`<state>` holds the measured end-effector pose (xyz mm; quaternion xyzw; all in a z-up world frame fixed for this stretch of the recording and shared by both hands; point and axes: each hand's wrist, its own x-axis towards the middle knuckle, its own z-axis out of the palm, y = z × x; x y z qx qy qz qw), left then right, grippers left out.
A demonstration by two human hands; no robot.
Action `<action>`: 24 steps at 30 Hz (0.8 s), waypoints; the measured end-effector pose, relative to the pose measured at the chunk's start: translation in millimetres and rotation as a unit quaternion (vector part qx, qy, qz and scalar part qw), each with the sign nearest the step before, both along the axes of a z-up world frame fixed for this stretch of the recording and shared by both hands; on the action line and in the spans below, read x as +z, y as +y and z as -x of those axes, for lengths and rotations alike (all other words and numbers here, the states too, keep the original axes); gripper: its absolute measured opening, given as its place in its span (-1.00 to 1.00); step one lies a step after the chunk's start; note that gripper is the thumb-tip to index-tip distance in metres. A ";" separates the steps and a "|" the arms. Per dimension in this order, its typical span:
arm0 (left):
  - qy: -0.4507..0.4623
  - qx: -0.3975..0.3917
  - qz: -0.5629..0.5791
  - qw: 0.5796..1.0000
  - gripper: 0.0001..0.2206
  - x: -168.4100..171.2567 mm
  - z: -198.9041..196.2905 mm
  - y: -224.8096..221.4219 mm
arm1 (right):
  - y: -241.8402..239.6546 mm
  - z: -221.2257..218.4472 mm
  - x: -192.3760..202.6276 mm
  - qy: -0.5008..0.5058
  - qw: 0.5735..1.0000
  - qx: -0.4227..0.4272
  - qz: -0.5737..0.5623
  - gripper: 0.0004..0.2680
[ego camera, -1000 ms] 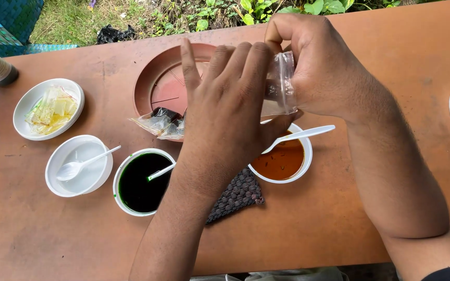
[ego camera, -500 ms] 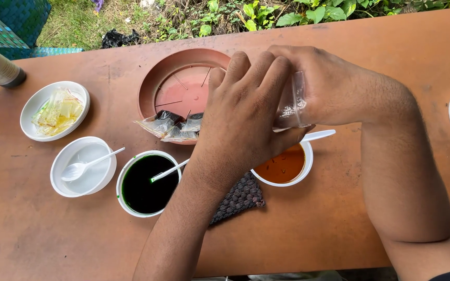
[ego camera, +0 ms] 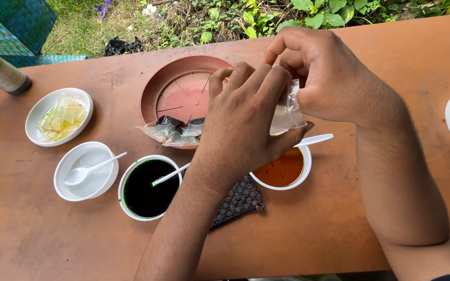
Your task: Transferring liquid samples from a bowl into small plastic bags using a spoon.
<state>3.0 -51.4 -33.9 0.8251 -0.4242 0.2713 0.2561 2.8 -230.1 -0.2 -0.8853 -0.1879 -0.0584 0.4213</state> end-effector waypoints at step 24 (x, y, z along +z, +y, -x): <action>0.328 -0.074 0.088 0.938 -0.69 -5.4 31.8 24.8 | -66.4 48.6 -95.6 -0.034 0.981 -0.092 0.167 -0.70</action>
